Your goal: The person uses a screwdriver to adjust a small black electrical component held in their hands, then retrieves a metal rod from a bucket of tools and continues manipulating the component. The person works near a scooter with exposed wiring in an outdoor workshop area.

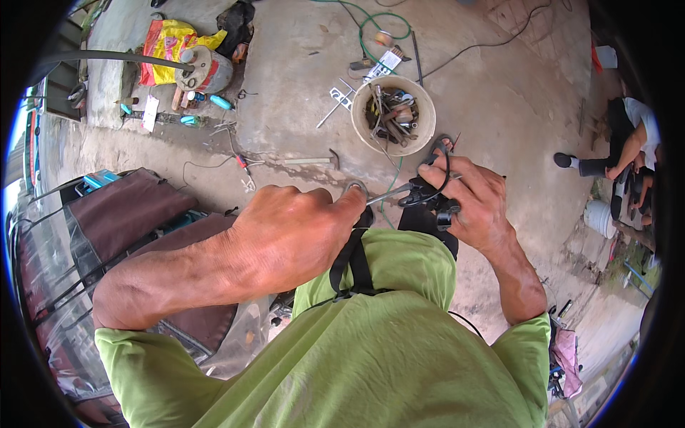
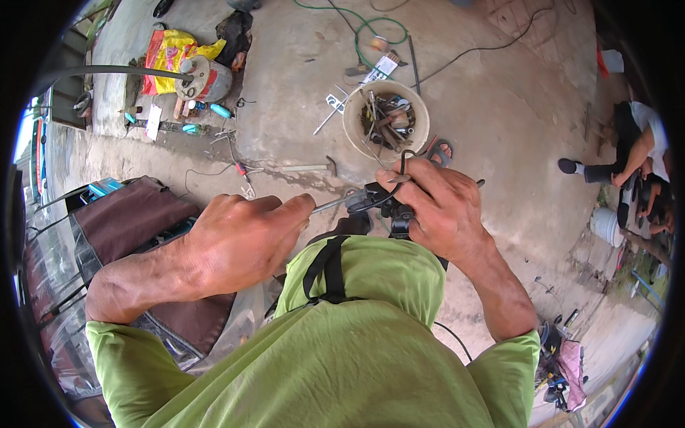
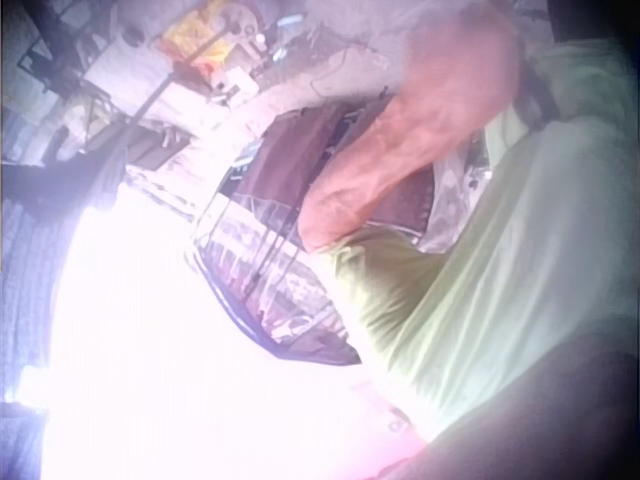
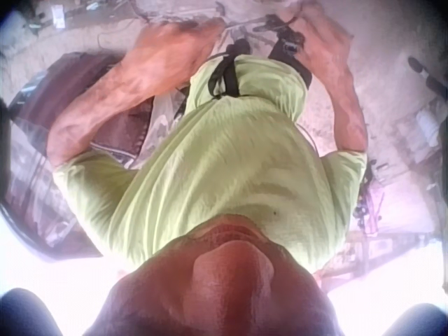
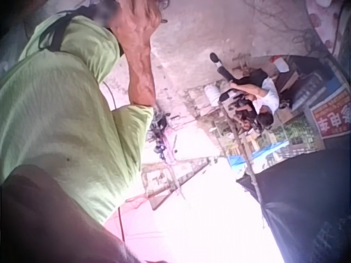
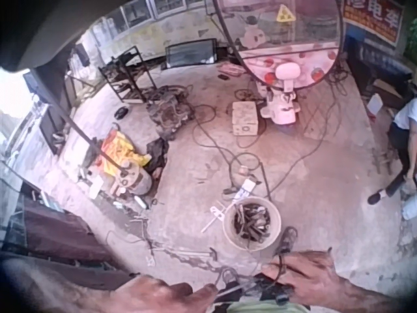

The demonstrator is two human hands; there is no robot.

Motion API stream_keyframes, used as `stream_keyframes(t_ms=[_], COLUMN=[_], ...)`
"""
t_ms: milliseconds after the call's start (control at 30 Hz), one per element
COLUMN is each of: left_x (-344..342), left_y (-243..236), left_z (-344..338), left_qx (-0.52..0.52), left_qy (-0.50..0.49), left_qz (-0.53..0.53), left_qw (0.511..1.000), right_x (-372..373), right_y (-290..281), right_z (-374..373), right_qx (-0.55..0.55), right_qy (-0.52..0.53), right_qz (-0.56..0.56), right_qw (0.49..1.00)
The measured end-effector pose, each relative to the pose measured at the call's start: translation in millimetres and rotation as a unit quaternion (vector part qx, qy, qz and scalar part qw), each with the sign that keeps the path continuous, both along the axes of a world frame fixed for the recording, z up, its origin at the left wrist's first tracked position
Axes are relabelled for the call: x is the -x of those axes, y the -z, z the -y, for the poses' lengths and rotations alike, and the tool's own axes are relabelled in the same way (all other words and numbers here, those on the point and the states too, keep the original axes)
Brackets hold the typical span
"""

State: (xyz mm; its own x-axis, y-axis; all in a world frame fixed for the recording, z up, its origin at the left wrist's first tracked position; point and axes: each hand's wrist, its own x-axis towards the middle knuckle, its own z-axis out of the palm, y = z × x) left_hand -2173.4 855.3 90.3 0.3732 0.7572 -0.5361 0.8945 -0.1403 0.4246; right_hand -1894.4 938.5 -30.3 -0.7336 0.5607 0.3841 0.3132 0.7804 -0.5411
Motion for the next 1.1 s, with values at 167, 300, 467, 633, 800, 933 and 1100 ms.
stream_keyframes(t_ms=[167,300,467,633,800,933,1100], left_x=[10,18,6,-3,-10,-11,0], left_y=[30,64,91,103,103,105,125], left_z=[6,19,40,56,56,45,35], left_qx=[0.075,0.498,0.551,0.307,0.163,0.164,0.476], left_qy=[-0.034,-0.394,-0.454,-0.252,-0.128,-0.114,-0.323], left_qz=[0.103,0.36,0.407,0.276,0.154,0.145,0.308], left_qw=[0.991,0.683,0.57,0.875,0.966,0.969,0.757], right_x=[2,-1,-10,-16,-19,-20,-27], right_y=[19,39,54,56,69,76,98], right_z=[19,32,36,36,38,32,37], right_qx=[0.036,0.04,0.082,0.117,0.182,0.197,0.145], right_qy=[-0.004,0.008,-0.01,-0.058,-0.093,-0.098,-0.058], right_qz=[-0.014,-0.042,-0.012,0.072,0.107,0.099,-0.003], right_qw=[0.999,0.998,0.997,0.989,0.973,0.97,0.988])
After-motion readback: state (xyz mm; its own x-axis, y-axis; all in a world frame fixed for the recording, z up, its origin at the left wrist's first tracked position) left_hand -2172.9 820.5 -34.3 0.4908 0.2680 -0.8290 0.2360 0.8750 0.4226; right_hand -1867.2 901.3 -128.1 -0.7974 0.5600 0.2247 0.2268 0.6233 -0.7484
